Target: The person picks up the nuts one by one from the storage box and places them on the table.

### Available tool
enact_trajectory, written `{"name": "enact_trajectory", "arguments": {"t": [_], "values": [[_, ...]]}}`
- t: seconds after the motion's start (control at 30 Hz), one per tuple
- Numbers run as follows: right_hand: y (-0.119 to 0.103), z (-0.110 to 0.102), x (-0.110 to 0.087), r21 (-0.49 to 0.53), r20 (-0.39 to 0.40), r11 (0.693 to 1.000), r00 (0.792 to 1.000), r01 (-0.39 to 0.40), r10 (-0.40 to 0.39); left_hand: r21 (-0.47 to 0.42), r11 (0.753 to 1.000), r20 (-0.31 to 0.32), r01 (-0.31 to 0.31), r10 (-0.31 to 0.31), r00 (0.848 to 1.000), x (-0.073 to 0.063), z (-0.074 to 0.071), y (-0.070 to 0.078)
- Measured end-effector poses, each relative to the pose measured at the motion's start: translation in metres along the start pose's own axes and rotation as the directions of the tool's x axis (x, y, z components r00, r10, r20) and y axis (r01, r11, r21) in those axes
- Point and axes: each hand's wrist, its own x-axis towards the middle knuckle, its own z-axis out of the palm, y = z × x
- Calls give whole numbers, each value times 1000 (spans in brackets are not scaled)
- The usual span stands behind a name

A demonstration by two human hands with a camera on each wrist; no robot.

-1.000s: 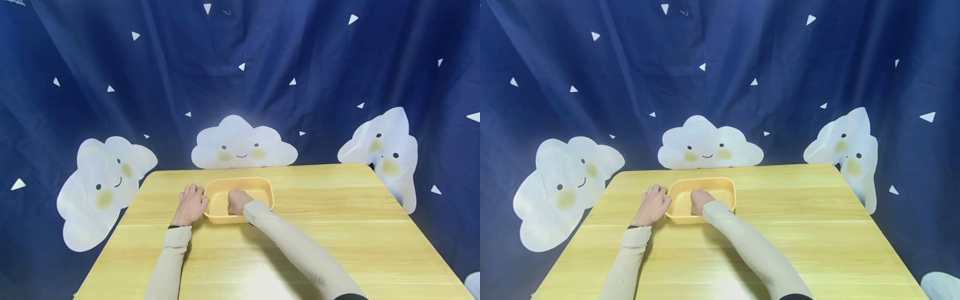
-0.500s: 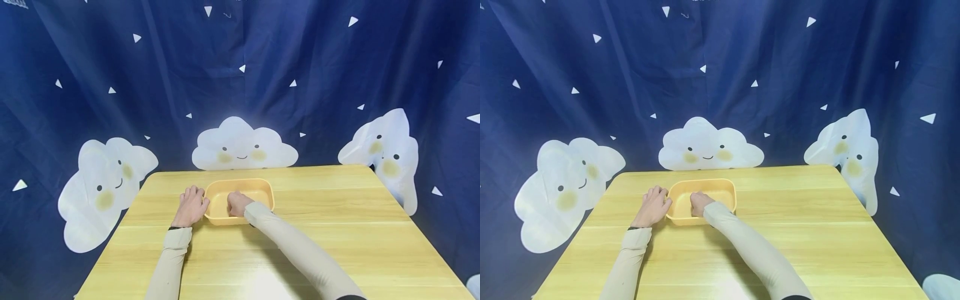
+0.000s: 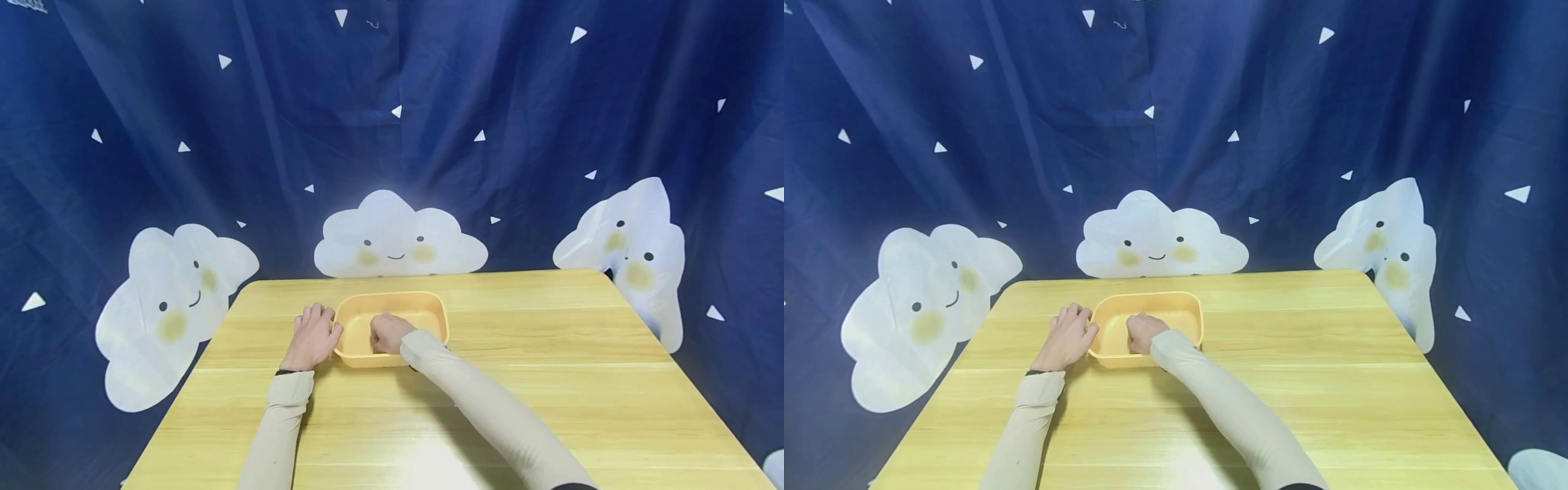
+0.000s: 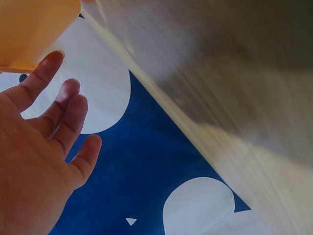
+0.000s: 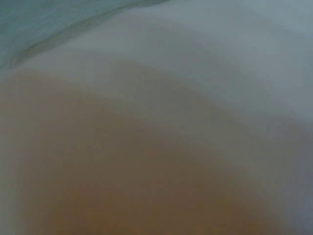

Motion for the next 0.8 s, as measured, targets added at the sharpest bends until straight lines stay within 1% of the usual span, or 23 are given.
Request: {"name": "enact_trajectory", "arguments": {"t": [0.13,0.23,0.43,0.67,0.8], "values": [[3,1,1,53,-3,998,1000,23,-23,-4,1000,-4,-3,3,1000,1,1,-1],[4,1,1,84,1,996,1000,23,-23,-7,1000,-11,-7,7,1000,1,2,-2],[3,-1,-1,85,13,996,1000,22,-24,-11,1000,-1,-3,3,1000,0,3,-2],[0,-6,-3,75,51,997,999,-10,6,-3,1000,-9,-5,5,1000,0,2,-3],[-1,-7,-4,71,55,997,998,-19,15,-8,1000,-5,-4,4,1000,0,1,-1]]}}
